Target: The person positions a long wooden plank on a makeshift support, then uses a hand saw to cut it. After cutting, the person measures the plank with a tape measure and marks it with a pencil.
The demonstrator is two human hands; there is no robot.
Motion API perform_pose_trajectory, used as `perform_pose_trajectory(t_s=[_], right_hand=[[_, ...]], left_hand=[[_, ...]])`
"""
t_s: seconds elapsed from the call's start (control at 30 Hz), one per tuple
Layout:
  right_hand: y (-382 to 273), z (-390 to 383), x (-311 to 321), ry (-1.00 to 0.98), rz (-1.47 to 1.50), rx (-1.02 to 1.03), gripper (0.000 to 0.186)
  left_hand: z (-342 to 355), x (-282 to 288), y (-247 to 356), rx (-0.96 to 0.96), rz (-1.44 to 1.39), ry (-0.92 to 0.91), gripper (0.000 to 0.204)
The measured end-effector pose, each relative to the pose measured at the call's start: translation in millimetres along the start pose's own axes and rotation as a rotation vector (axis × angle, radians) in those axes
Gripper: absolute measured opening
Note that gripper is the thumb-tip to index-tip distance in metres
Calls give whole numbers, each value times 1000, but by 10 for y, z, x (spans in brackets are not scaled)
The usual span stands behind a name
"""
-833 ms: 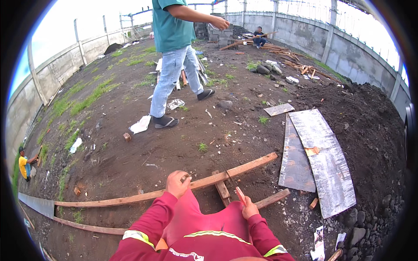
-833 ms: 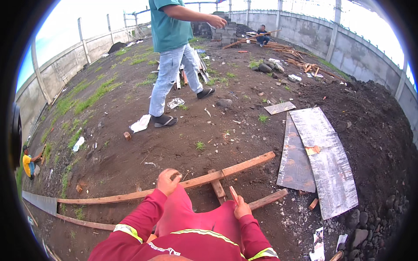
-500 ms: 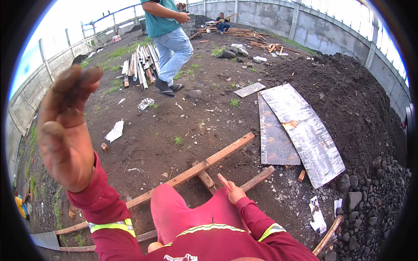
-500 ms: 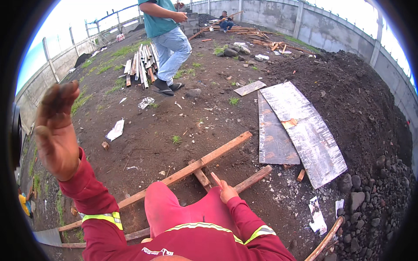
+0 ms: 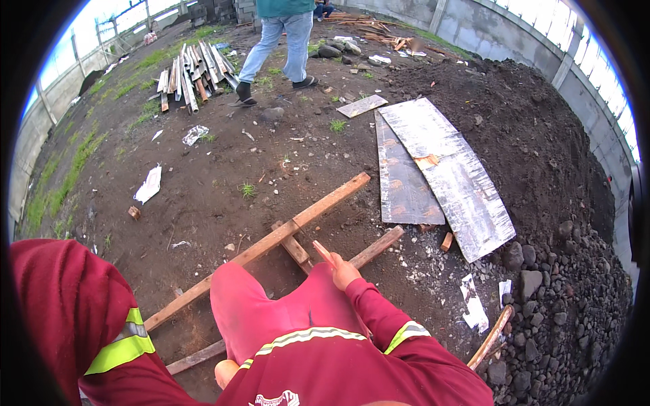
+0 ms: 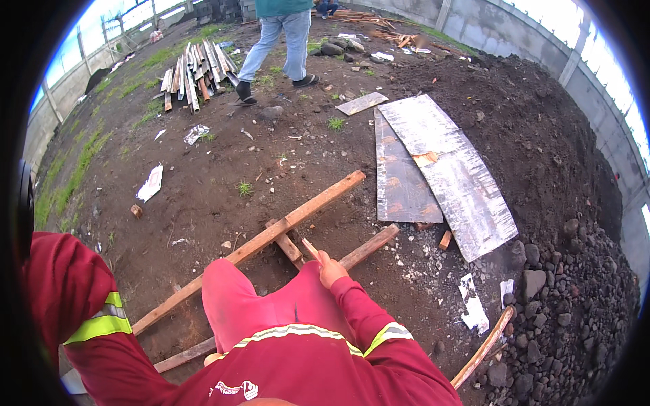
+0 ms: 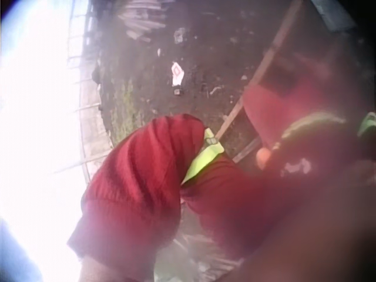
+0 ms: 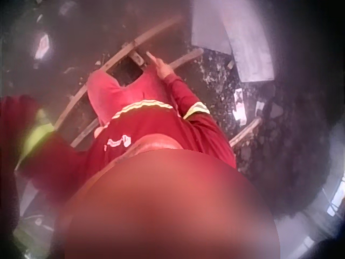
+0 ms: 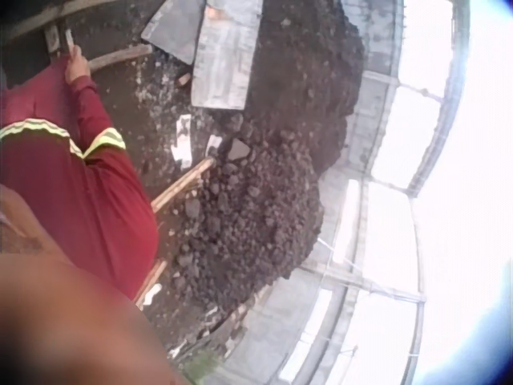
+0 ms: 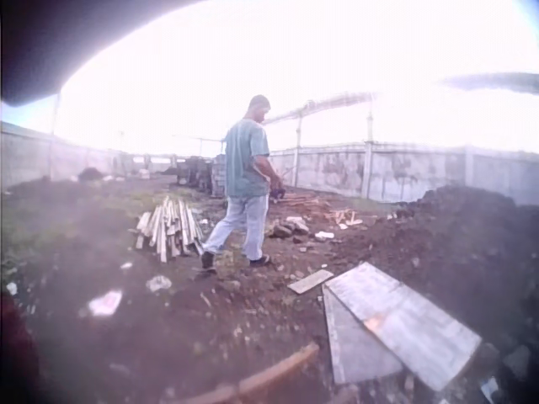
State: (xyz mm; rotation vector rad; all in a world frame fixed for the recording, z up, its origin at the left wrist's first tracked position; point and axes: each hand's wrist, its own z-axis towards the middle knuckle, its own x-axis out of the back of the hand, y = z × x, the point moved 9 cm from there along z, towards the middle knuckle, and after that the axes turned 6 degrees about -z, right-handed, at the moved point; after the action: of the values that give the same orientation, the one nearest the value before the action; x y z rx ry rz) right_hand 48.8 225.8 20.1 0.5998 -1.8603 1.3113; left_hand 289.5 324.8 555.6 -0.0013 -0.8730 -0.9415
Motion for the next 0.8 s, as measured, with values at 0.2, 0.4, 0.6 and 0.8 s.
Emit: perform_pose_trajectory(t_s=[0.2,0.4,0.6,0.8], right_hand=[[40,30,-26,14,8,4,41],[37,23,-23,-2,-4,-9,43],[1,5,11,2,-56,0,45],[2,4,3,2,1,13,44]], left_hand=[[-410,-280,-336,106,-62,79,57],[-865,-567,-698,255,-88,179,58],[-1353,-830,-968,442,-86,284,59],[-1660,-992,-1162,546,-72,344,60]])
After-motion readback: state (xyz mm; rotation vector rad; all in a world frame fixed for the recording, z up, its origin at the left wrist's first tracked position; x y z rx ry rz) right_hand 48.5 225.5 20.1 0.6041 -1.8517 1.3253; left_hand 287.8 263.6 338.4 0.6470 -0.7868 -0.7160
